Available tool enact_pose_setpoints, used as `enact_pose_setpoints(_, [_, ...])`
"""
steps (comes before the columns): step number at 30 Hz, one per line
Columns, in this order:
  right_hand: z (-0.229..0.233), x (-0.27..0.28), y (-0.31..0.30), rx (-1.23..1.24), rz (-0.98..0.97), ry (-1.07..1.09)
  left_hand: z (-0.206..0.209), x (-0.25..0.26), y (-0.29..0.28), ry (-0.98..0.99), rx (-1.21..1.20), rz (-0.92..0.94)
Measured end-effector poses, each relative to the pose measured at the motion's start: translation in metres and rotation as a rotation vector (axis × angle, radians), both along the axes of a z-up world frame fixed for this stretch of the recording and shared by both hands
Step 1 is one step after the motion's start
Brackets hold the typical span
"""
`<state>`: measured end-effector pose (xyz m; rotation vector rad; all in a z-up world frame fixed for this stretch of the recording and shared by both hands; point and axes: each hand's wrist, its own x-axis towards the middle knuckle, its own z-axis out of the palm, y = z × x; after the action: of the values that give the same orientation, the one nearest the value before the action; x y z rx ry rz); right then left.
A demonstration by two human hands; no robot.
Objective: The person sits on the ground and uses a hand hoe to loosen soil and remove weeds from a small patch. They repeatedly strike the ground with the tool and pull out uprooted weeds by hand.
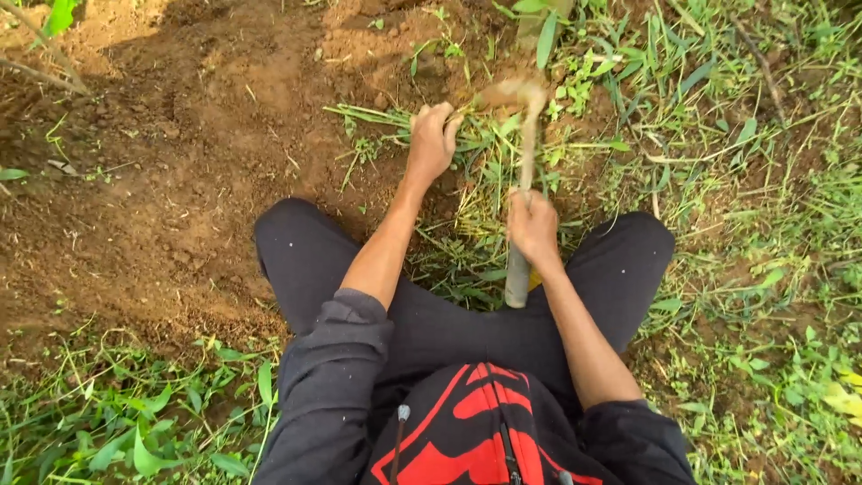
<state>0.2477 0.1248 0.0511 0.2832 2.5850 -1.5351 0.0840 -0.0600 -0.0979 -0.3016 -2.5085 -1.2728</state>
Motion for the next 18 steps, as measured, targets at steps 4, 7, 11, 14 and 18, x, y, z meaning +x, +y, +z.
enact_pose_setpoints(4, [0.010, -0.014, 0.000, -0.086, -0.162, 0.285, 0.016, 0.000, -0.003, -0.058, 0.099, -0.044])
enact_pose_setpoints(7, [0.018, -0.015, -0.008, -0.217, -0.310, 0.397, 0.007, -0.006, -0.001, -0.086, 0.065, -0.004])
enact_pose_setpoints(11, [-0.045, -0.005, 0.001, -0.052, -0.054, 0.184, 0.007, -0.007, 0.000, -0.090, 0.056, 0.017])
enact_pose_setpoints(14, [-0.039, 0.000, 0.006, 0.019, 0.078, 0.066, 0.007, -0.006, 0.004, -0.134, 0.070, 0.026])
enact_pose_setpoints(18, [-0.080, -0.001, 0.019, 0.108, 0.090, 0.184, 0.006, -0.007, 0.001, -0.242, 0.180, 0.032])
